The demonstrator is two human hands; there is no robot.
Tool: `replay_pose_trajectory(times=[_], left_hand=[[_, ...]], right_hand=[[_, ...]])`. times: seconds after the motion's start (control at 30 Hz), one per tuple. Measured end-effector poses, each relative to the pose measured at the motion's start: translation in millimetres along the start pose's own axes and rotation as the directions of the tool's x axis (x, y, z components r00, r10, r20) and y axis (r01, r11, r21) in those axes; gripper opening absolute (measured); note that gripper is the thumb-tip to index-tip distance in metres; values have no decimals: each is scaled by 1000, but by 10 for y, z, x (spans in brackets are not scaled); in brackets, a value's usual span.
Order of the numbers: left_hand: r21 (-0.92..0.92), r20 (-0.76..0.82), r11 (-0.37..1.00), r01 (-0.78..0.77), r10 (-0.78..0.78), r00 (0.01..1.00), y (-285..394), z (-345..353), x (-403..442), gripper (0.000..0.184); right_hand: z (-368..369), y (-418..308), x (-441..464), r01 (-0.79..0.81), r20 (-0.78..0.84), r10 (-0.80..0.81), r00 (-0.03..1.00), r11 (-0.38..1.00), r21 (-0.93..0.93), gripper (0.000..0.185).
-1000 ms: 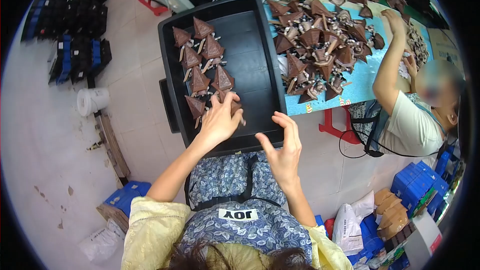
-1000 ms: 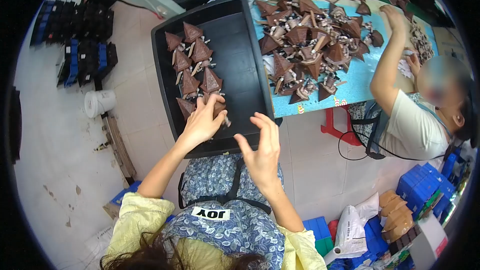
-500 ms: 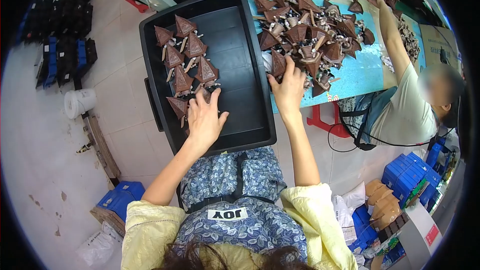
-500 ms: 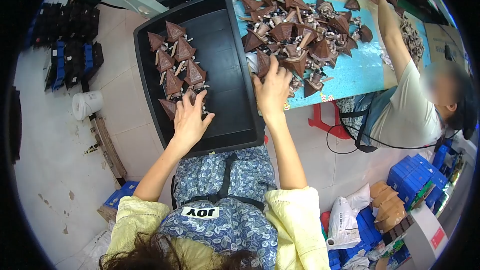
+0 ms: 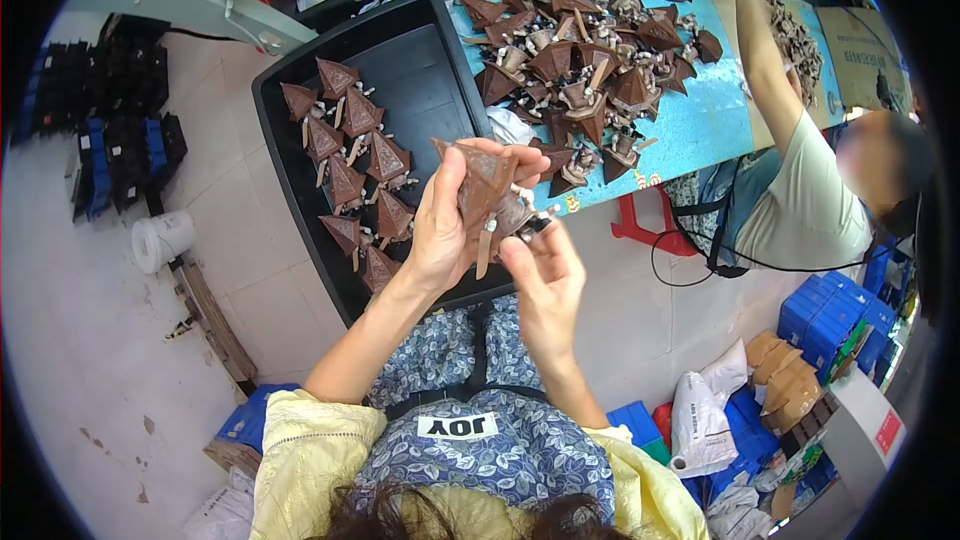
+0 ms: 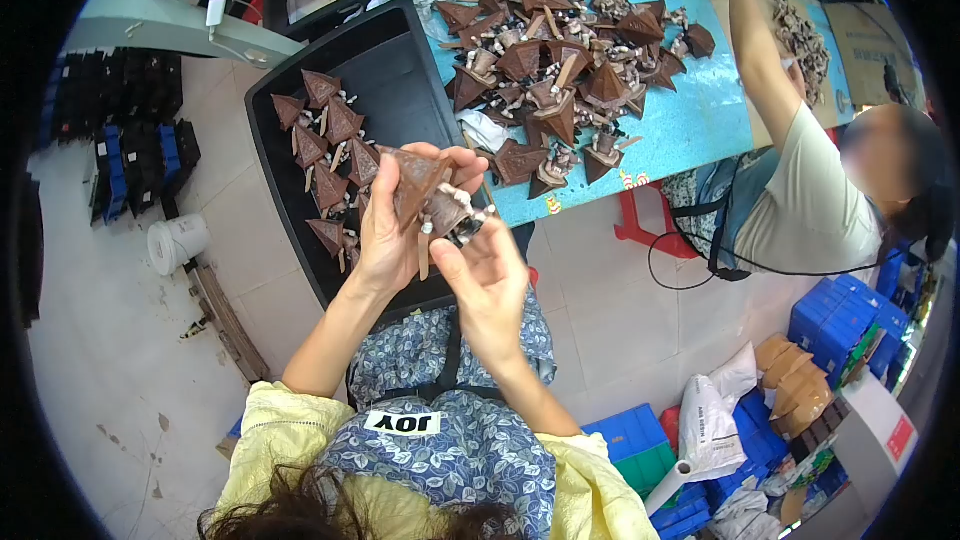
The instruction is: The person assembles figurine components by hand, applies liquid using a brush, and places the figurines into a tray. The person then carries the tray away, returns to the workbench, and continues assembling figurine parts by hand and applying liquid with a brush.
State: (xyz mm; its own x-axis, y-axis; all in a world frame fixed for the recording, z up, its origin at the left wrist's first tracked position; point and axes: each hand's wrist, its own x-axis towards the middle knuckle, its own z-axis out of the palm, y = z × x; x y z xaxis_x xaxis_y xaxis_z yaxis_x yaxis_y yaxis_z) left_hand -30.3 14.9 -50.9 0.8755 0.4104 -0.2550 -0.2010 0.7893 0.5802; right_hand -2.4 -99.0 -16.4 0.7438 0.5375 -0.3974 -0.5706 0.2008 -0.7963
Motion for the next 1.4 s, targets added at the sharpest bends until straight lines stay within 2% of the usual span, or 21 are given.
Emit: replay_pose_trajectory(times=[0.03, 0.1, 0.17, 0.23, 0.3, 0.37, 0.4, 0.5, 0.63, 0.7, 0.73, 0.77, 0.83, 0.87, 0.9, 0.97, 1.1, 1.2, 1.27, 1.37, 1.4], left_hand=[[-22, 38, 999, -30, 30, 999, -29, -31, -17, 43], [-107, 61, 994, 3, 3, 998, -20, -58, -48, 49], [-10, -54, 998, 57, -58, 997, 77, -37, -71, 51], [46, -108, 994, 103, -97, 989, 190, 19, -86, 55], [138, -40, 979, 149, -145, 989, 266, 52, -125, 53], [220, 99, 966, 138, -162, 982, 228, -98, -131, 47], [120, 85, 981, 153, -164, 983, 232, -76, -135, 36], [95, 160, 990, 101, -115, 980, 244, -31, -179, 26], [210, 29, 974, 84, -92, 995, 197, -94, -229, 29], [312, -47, 942, 127, -118, 992, 202, -85, -294, 27], [480, -106, 862, 165, -130, 986, 195, -119, -336, 26], [691, -187, 669, 273, -200, 962, 259, -130, -377, 26], [909, -300, 225, 352, -235, 925, 197, -431, -492, 30], [930, -368, -59, 364, -197, 909, 136, -538, -561, 36], [859, -507, -227, 459, -254, 824, 78, -630, -586, 41], [796, -548, -409, 447, -170, 819, -132, -816, -663, 44], [772, -544, -472, 426, -142, 827, -290, -872, -745, 48], [712, -494, -594, 375, -45, 868, -452, -1065, -905, 56], [673, -490, -643, 367, -16, 871, -534, -1153, -938, 58], [611, -473, -704, 364, 44, 880, -585, -1151, -945, 64], [653, -503, -663, 365, -20, 864, -498, -1045, -926, 66]], right_hand=[[49, 61, -42, -7, -31, 8, 999, 999, 45, 42], [66, 80, -80, 177, -17, -192, 981, 934, -311, 39], [-23, 27, 11, 515, 241, -485, 841, 580, -631, 40], [-89, 26, 29, 558, 299, -519, 801, 464, -688, 45], [-137, 12, 70, 663, 426, -576, 698, 295, -688, 45], [-87, -3, 17, 647, 386, -597, 703, 311, -697, 44], [-69, -13, -1, 632, 352, -615, 706, 322, -705, 44], [-62, -18, -3, 647, 348, -632, 693, 330, -688, 44], [-62, 4, -26, 635, 327, -614, 718, 386, -669, 42], [-63, 63, -96, 547, 232, -561, 795, 495, -675, 39], [-100, 134, -146, 485, 195, -494, 847, 572, -661, 36], [-155, 227, -185, 488, 202, -489, 848, 574, -658, 36], [-325, 475, -258, 231, 160, -174, 972, 558, -797, 36], [-476, 660, -279, 191, 150, -121, 981, 510, -839, 36], [-504, 708, -268, 117, 87, -79, 993, 555, -823, 33], [-502, 708, -182, 93, 49, -90, 995, 598, -796, 30], [-587, 655, 214, 94, -79, -248, 966, 617, -781, 40], [-747, 646, 735, 143, -103, -424, 900, 510, -848, 50], [-811, 668, 996, 97, -12, -416, 909, 239, -966, 55], [-871, 738, 1206, 77, 31, -369, 929, 109, -991, 55], [-824, 690, 1211, 52, 15, -365, 931, 93, -994, 48]])
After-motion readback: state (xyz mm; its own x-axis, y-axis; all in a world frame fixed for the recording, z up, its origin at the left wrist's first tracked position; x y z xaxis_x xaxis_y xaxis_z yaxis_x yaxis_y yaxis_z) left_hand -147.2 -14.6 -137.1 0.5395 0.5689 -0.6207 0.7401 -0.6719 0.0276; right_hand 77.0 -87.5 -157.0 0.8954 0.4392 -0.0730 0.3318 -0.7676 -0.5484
